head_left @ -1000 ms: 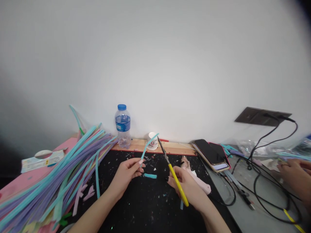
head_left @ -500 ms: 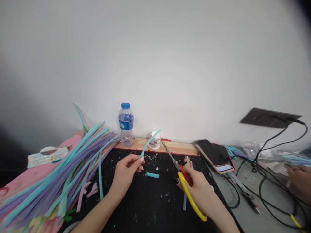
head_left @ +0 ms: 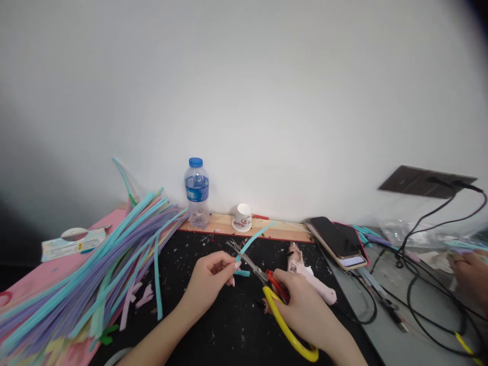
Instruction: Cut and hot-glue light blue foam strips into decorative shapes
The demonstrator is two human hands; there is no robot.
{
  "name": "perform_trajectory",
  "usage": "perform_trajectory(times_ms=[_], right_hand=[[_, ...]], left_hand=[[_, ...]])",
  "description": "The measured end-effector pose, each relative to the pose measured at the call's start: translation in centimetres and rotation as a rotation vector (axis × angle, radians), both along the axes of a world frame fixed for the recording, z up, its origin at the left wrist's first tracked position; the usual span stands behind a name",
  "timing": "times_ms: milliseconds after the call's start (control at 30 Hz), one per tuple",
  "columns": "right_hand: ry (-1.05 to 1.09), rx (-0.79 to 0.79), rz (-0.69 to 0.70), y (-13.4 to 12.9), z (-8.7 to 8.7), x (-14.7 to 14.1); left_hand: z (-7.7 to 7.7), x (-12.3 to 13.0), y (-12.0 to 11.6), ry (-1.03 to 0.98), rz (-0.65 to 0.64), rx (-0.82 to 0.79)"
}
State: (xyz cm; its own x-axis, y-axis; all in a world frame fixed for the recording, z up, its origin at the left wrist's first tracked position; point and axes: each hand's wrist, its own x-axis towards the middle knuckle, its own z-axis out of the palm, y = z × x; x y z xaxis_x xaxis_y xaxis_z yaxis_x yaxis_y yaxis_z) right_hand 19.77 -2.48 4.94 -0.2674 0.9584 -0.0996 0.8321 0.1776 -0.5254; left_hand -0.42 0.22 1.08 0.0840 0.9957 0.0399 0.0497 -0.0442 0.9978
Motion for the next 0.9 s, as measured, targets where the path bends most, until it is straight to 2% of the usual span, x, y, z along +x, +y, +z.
perform_trajectory(times_ms=[233,367,900], right_hand=[[0.145,-0.204,-0.006,-0.2,1.0,-0.2],[0.217,-0.288,0.018,-0.1,1.0,0.1],[0.313,-0.385,0.054,-0.4,0.7,1.3]], left_hand=[[0.1,0.0,-0.3,-0.041,-0.034,-0.015],[0.4,0.0,-0.4,-0.080,-0.076,-0.034],[0.5,-0.7,-0.1,-0.444,-0.270,-0.259]])
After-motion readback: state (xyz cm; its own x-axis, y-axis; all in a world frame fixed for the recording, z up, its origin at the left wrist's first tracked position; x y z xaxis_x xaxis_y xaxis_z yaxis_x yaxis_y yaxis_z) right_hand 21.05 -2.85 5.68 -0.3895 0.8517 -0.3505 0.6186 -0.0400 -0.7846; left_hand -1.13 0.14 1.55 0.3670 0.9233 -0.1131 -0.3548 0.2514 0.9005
